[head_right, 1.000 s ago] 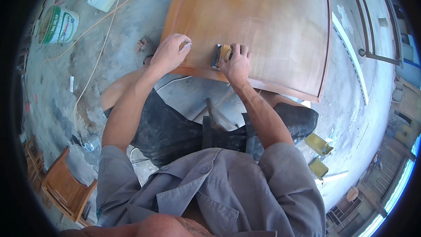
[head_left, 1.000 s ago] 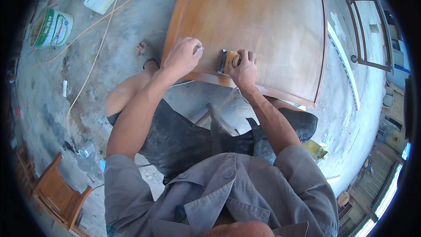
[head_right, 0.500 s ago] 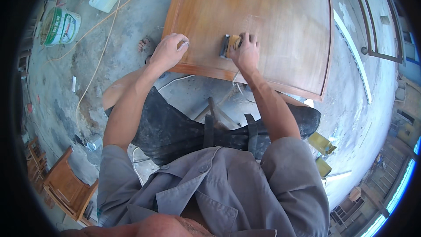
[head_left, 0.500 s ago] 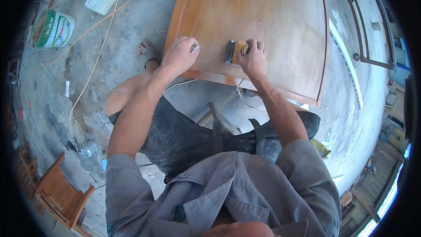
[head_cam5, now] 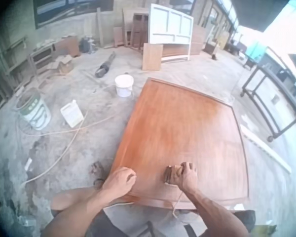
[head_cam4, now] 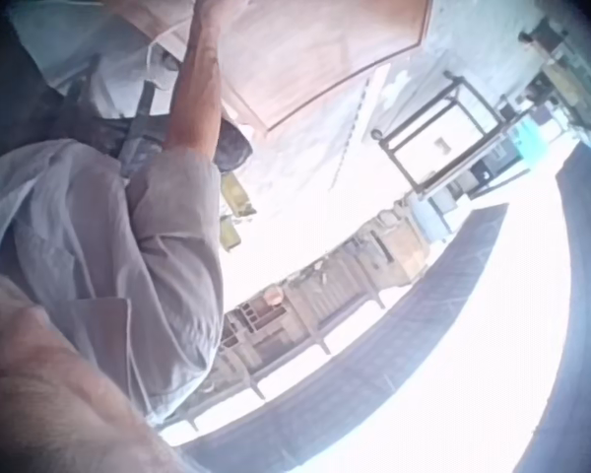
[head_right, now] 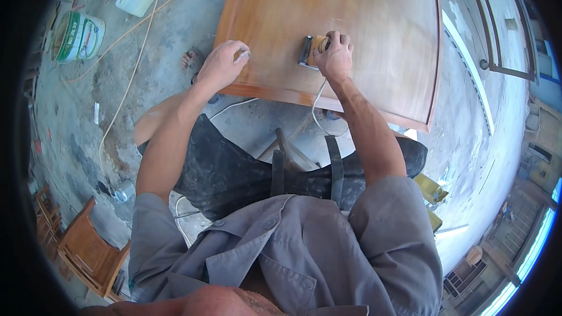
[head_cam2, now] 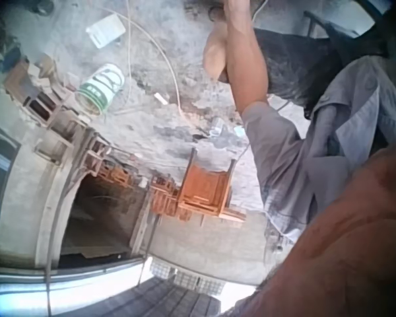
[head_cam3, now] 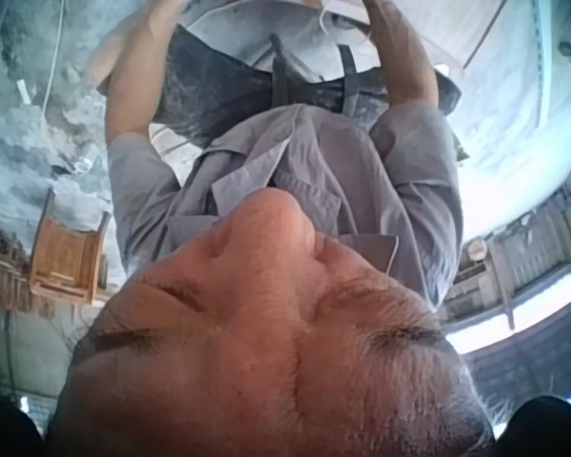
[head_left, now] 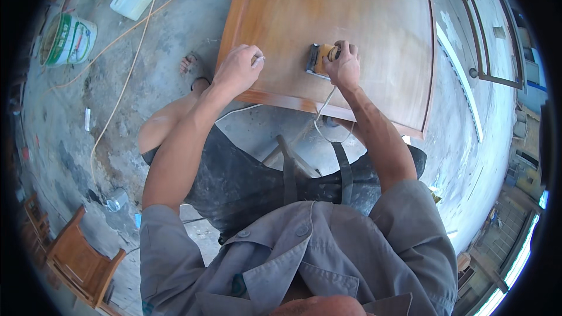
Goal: The person uses an electric sander to smooth the surface of a large wooden panel. They move the sander across the panel in a systematic manner, covering different areas to even out the finish.
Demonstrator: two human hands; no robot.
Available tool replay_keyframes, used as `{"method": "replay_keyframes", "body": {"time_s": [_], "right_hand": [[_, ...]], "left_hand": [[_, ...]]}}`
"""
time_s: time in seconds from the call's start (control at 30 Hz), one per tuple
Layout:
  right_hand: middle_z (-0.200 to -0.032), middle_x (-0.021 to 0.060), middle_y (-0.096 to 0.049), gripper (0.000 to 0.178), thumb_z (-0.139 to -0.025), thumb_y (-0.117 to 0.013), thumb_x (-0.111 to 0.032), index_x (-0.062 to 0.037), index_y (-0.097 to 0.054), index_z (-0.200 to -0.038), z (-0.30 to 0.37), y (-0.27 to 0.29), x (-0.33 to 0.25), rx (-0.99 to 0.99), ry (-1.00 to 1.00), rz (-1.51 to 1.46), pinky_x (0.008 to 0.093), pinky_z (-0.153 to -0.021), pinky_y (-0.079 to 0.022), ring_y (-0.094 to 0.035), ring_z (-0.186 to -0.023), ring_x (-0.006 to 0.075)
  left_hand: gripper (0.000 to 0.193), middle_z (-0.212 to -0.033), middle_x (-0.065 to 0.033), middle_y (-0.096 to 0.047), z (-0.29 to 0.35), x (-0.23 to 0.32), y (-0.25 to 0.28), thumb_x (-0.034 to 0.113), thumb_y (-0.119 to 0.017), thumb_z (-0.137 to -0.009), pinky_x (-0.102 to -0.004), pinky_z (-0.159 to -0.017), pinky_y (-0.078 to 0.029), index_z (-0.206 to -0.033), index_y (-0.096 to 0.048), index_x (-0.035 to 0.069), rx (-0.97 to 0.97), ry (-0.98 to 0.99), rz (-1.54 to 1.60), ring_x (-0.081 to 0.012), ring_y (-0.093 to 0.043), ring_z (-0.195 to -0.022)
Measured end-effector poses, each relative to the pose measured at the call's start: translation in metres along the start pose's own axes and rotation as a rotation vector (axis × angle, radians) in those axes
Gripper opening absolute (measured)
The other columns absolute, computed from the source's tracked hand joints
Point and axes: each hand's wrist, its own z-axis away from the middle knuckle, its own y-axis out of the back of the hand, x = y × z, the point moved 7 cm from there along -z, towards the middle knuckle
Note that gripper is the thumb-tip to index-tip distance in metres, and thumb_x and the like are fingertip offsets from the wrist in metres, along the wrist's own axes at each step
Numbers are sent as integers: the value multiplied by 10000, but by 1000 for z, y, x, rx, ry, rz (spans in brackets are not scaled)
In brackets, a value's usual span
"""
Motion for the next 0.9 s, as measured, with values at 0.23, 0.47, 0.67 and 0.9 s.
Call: {"method": "replay_keyframes", "body": {"time_s": [0.23, 0.47, 0.67, 0.9], "right_hand": [[-1192, 176, -598, 518, -771, -820, -187, -84, -581, -1219, 64, 7, 6, -48, 66, -10, 497, -965, -491, -574, -1103, 407], [-1231, 183, -583, 526, -771, -824, -188, -79, -584, -1227, 72, 21, 16, 3, -8, -13, 509, -974, -496, -571, -1124, 418], [-1215, 176, -583, 518, -751, -830, -171, -100, -590, -1205, 77, -10, -51, -11, 29, -46, 502, -948, -506, -564, -1109, 414], [-1200, 165, -582, 536, -732, -823, -157, -105, -580, -1207, 77, -40, -118, -35, 55, -77, 500, -930, -514, -554, -1111, 412]], "left_hand": [[206, -1128, -186, -700, 4, 6, 2, 180, -623, -976, -458, -980, -491, -1070, -681, 6, 2, -4, 2, -374, -637, -1127], [211, -1136, -185, -700, 4, 5, 14, 187, -630, -974, -450, -982, -493, -1083, -679, 12, 56, -26, 5, -376, -638, -1125], [212, -1123, -183, -704, 0, -2, 28, 191, -630, -975, -453, -944, -502, -1081, -682, 15, 122, -5, 23, -377, -651, -1078], [200, -1090, -178, -714, -1, -12, 35, 190, -638, -968, -453, -912, -516, -1056, -695, 20, 195, 8, 14, -384, -667, -1037]]}}
